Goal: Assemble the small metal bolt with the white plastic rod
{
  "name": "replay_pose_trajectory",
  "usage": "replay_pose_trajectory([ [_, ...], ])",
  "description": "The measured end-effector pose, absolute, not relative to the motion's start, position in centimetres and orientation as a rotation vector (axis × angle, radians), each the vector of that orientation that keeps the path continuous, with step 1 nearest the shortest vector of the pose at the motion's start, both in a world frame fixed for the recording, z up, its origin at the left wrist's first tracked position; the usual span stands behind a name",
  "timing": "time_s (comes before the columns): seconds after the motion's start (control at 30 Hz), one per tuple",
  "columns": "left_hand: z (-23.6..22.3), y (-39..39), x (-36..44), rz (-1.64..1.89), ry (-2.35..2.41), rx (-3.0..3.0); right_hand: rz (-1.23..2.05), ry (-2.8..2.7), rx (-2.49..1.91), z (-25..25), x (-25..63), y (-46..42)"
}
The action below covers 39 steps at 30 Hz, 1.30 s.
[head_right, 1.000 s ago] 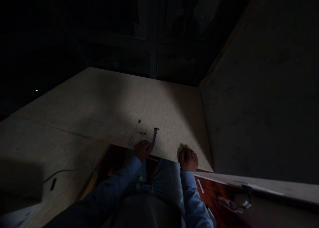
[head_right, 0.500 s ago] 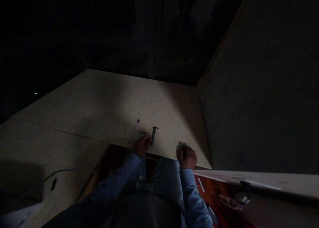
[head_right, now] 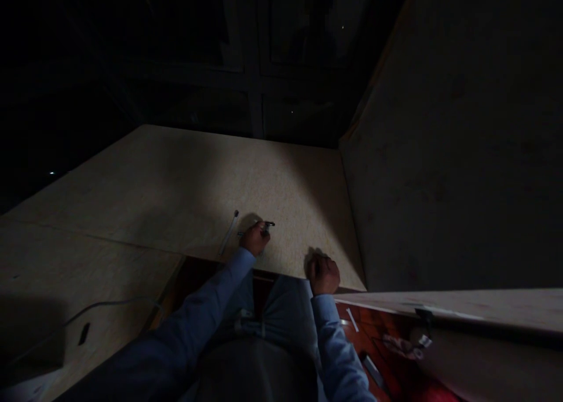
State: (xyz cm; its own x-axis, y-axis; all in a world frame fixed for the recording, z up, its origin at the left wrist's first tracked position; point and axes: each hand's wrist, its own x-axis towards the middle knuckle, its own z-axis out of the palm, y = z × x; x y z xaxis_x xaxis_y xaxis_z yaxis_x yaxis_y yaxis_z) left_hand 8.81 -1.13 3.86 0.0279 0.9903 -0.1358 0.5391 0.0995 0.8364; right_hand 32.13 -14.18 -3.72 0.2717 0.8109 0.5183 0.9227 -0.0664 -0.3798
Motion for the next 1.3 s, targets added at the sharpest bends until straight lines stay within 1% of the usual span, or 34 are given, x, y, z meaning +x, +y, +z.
replay_pose_trajectory([
  [0.23,4.9,-2.7,8.8,0.939,1.272,1.216,-0.233,-1.556,-1.903,-3.7,31.9,-14.2],
  [0.43,6.7,-5.4,8.3,0.947,1.011,0.922,-0.239,-1.565,-1.901,-3.6,31.7,-14.3],
  [0.57,7.1,-6.8,8.5,0.93,0.833,0.676,-0.158,-1.574,-1.887,-3.1,31.7,-14.3],
  [0.67,7.0,-7.5,8.7,0.854,0.815,0.623,0.032,-1.511,-1.843,-2.3,32.0,-14.2],
  [0.77,7.2,-8.1,8.8,0.773,0.818,0.619,0.395,-1.368,-1.701,-0.5,32.0,-14.3],
  [0.87,7.9,-8.8,8.7,0.767,0.801,0.671,0.738,-1.157,-1.531,2.3,31.2,-14.6],
  [0.97,8.9,-9.5,8.8,0.736,0.769,0.698,0.953,-1.121,-1.384,5.8,29.8,-15.0],
  [1.07,10.0,-10.0,9.0,0.715,0.764,0.73,1.08,-1.201,-1.182,8.9,28.3,-15.1],
  [1.13,10.6,-10.3,9.0,0.707,0.771,0.786,1.106,-1.282,-1.084,10.2,27.5,-14.8],
  [1.3,12.0,-10.9,8.8,0.661,0.744,0.943,1.124,-1.369,-1.06,11.5,26.6,-14.5],
])
